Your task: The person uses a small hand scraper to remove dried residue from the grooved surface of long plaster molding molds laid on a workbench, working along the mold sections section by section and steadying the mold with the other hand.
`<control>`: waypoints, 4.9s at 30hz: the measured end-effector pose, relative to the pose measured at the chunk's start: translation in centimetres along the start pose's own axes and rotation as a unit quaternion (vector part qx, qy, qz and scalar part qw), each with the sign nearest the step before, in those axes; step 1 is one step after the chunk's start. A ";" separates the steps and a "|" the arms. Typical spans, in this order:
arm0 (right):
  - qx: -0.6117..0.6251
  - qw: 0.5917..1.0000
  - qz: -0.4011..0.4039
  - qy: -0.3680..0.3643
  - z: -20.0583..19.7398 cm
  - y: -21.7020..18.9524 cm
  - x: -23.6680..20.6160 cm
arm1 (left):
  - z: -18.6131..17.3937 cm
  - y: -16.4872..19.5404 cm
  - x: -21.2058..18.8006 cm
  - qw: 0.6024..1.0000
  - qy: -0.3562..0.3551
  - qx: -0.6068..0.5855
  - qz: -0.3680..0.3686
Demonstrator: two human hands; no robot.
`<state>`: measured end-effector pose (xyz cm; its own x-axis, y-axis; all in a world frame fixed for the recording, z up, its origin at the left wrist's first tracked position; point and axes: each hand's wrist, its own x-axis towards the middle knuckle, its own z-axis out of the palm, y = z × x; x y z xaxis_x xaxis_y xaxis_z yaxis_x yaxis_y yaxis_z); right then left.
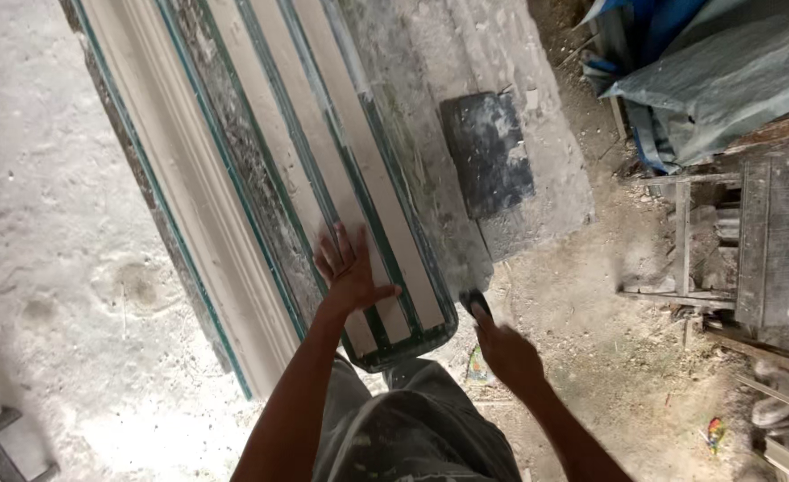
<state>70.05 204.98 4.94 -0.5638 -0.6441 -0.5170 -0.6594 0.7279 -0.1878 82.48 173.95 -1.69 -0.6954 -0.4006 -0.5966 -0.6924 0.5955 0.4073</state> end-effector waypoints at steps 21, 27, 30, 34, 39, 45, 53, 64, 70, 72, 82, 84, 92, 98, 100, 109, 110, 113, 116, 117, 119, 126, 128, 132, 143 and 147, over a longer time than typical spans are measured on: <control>0.021 0.998 0.009 -0.063 -10.8 -8.9 17.7 | -2.3 1.0 -0.5 0.999 -0.007 -0.037 -0.026; 0.030 0.999 -0.017 -0.028 -19.0 -12.7 32.4 | -1.8 0.5 0.0 0.999 0.007 -0.032 -0.020; 0.070 0.997 0.007 -0.036 -21.7 -13.1 32.7 | -1.3 0.3 -0.4 0.998 0.036 -0.046 -0.001; 0.046 0.998 -0.040 0.033 -24.5 -15.0 34.0 | -1.4 0.2 -0.5 0.998 0.041 -0.055 0.001; -0.048 0.994 -0.079 -0.061 -24.5 -16.8 38.4 | -1.6 0.2 -0.1 0.998 -0.005 -0.050 -0.024; -0.121 0.974 -0.084 -0.173 -15.1 -7.7 21.2 | -1.6 0.2 -0.7 0.997 0.010 -0.082 0.000; 0.061 0.994 0.041 -0.086 -5.7 -2.0 2.4 | -2.6 0.9 -0.4 0.998 -0.002 -0.055 -0.003; 0.213 0.972 0.054 -0.077 -10.7 -9.0 18.3 | -0.8 0.7 -1.1 0.956 0.256 -0.007 0.145; 0.187 0.982 -0.006 -0.031 -11.8 -10.0 17.7 | -2.8 1.2 -1.8 0.993 0.040 -0.031 0.109; 0.146 0.981 0.083 -0.096 -11.0 -10.7 13.4 | -3.9 1.4 -2.3 0.991 -0.061 -0.065 0.096; 0.186 0.965 0.159 0.092 -11.9 -18.6 19.4 | -8.3 -7.7 -2.6 0.932 -0.122 -0.022 0.340; -0.069 0.990 0.066 0.106 -10.4 -19.4 18.3 | -10.1 -11.4 -1.2 0.939 -0.075 0.051 0.333; -0.115 0.967 0.201 -0.108 -7.3 -22.4 11.8 | -14.3 -13.4 0.2 0.916 -0.093 0.149 0.360; -0.054 0.985 0.101 0.130 -11.7 -26.3 24.4 | -15.6 -13.4 0.9 0.898 -0.135 0.199 0.367; -0.050 0.987 0.130 0.079 -12.0 -27.0 23.3 | -16.8 -13.6 1.3 0.901 -0.166 0.180 0.358; -0.037 0.981 0.187 0.022 -13.6 -29.0 24.2 | -25.5 -17.5 11.8 0.926 0.044 0.002 0.376; -0.023 0.984 0.167 0.059 -13.9 -29.0 27.4 | -26.6 -17.3 13.5 0.923 0.054 0.011 0.381; 0.027 0.971 0.234 -0.040 -14.7 -29.8 32.1 | -29.0 -17.5 16.5 0.918 0.066 0.040 0.390; -0.065 0.977 0.197 -0.050 -14.3 -30.2 29.2 | -33.1 -17.8 20.4 0.918 0.087 0.040 0.385; -0.048 0.975 0.207 -0.064 -14.2 -30.4 26.2 | -34.6 -18.2 21.9 0.924 0.080 0.020 0.372; -0.019 0.967 0.239 -0.091 -13.6 -30.5 22.2 | -36.3 -20.0 23.3 0.927 0.083 -0.009 0.367; -0.049 0.973 0.221 -0.038 -12.4 -29.6 28.4 | -37.9 -18.1 30.7 0.930 0.137 0.036 0.340; -0.061 0.977 0.205 -0.013 -12.8 -29.8 29.6 | -38.1 -17.6 31.5 0.941 0.111 0.042 0.316; -0.034 0.970 0.238 -0.047 -14.1 -31.0 23.2 | -41.0 -16.1 33.6 0.957 0.067 0.059 0.277; -0.083 0.981 0.171 -0.049 -15.4 -32.0 34.1 | -43.0 -15.0 34.9 0.955 -0.108 0.183 0.209; -0.009 0.966 0.243 -0.090 -16.3 -32.0 26.5 | -43.4 -15.2 34.8 0.954 -0.119 0.180 0.210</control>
<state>68.10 160.80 10.81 -0.7146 -0.1758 -0.6770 -0.3488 0.9286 0.1270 60.45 120.76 1.41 -0.8044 0.0701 -0.5900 -0.2217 0.8859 0.4075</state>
